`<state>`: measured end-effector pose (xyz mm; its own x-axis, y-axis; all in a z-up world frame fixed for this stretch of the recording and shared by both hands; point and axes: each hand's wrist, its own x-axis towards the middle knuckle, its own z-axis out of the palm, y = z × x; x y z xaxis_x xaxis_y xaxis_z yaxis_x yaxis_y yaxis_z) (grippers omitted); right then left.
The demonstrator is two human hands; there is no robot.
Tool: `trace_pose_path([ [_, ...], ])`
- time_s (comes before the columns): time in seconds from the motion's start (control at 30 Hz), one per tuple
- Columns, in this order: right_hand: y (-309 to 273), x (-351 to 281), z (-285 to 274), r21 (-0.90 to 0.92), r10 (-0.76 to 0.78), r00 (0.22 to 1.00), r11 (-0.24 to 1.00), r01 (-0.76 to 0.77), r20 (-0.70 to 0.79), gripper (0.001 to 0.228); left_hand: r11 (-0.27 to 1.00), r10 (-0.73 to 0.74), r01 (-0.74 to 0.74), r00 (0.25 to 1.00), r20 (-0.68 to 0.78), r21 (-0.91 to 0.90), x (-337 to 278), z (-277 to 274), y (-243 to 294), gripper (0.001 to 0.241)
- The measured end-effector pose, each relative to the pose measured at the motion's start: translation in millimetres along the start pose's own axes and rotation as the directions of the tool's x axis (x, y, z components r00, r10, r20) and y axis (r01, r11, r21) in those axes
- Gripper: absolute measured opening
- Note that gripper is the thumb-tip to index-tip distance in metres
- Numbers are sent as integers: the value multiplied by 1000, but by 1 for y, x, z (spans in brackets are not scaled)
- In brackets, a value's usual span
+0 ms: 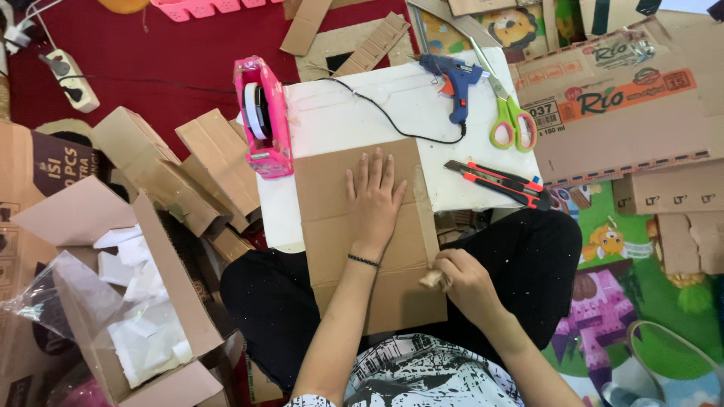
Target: The person cuts a cardboard sheet using a box cutter and shears, then folds it into a rectangular tube and inserts a white foam block into one end.
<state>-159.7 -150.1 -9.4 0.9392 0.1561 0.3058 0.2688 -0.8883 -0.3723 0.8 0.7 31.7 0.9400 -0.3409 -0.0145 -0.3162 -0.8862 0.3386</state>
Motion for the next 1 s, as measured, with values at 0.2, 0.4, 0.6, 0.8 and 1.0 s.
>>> trace_pose_path([
  [0.2,-25,6,-18,140,-23,978,989,52,-207,16,1000,14,-15,1000,-16,-24,0,6,-3,51],
  [0.4,-27,-2,-14,181,-11,955,981,67,-297,17,999,17,-17,1000,-8,-37,1,9,-2,52],
  [0.6,-26,-11,-25,373,-27,978,922,105,-209,25,973,121,-66,961,-249,220,1,36,-11,54],
  [0.8,-32,-37,-26,347,-13,980,934,83,-198,20,977,122,-75,964,-236,197,0,31,-9,54],
  [1.0,-20,-84,-10,426,-80,985,894,139,-154,14,981,112,-59,949,-294,187,8,48,-16,54],
])
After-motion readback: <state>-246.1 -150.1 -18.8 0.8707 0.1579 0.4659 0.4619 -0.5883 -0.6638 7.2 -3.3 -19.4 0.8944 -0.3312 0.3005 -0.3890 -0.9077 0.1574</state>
